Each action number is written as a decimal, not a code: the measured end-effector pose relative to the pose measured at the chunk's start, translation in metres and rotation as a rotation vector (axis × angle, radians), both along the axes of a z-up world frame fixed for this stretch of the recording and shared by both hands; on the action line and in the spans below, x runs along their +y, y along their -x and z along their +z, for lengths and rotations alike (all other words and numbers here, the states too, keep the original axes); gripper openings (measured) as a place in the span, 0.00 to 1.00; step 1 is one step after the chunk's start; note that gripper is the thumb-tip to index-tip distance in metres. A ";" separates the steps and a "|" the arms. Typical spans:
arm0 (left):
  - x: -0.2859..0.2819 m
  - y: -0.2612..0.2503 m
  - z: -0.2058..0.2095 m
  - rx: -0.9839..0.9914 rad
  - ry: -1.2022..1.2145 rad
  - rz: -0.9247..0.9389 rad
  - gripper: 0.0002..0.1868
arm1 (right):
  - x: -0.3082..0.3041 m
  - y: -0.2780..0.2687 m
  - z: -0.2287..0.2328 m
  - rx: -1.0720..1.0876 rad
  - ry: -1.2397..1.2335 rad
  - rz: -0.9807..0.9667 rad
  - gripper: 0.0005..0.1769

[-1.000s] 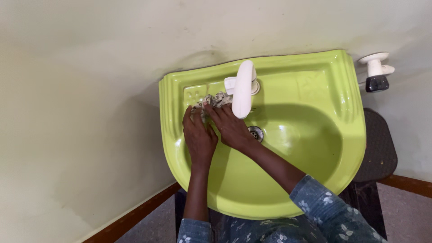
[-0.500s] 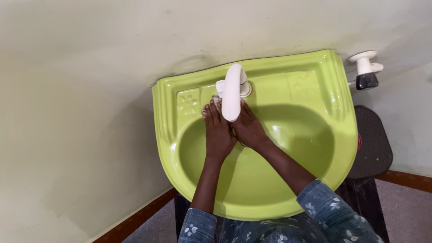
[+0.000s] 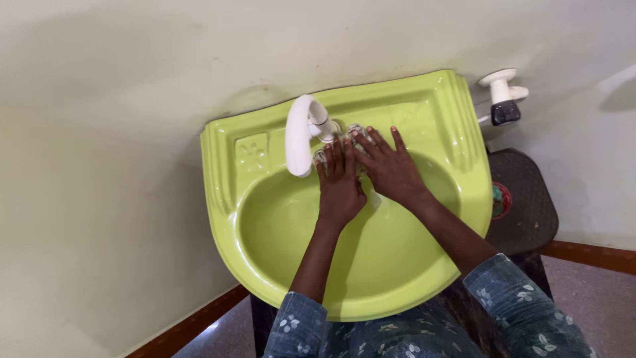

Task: The person washes a small patterned cloth by hand in a lime-green sink. They repeatedly wet, scrub, and rinse the cloth under running water, then wring it out and place it on a nearby stool. The person also rinses their hands and briefly wipes the sink basin.

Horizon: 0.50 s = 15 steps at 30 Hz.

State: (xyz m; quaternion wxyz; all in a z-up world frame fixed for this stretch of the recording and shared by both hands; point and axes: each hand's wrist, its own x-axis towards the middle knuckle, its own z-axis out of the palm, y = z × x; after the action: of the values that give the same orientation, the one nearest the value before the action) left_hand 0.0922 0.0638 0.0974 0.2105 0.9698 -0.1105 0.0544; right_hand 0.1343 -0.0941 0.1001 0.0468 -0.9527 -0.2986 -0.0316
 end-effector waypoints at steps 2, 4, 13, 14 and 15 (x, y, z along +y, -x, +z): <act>-0.017 -0.005 0.002 0.036 -0.037 -0.016 0.49 | -0.015 0.000 0.003 0.001 -0.033 -0.041 0.39; -0.034 -0.011 0.003 0.059 -0.046 -0.030 0.50 | -0.031 0.000 0.002 -0.010 -0.002 -0.083 0.39; -0.091 -0.015 0.000 0.028 0.021 -0.086 0.50 | -0.085 0.001 0.005 -0.074 -0.189 -0.125 0.27; -0.095 -0.012 0.002 0.035 0.024 -0.092 0.50 | -0.089 0.003 0.007 -0.093 -0.223 -0.108 0.26; -0.099 -0.009 0.004 0.042 0.028 -0.098 0.51 | -0.094 0.005 0.008 -0.112 -0.257 -0.090 0.24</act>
State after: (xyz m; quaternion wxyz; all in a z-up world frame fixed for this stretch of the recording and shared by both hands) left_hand 0.1016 -0.0354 0.1018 0.2285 0.9611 -0.1528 0.0251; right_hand 0.1292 -0.1882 0.1085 0.1503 -0.9480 -0.2512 -0.1246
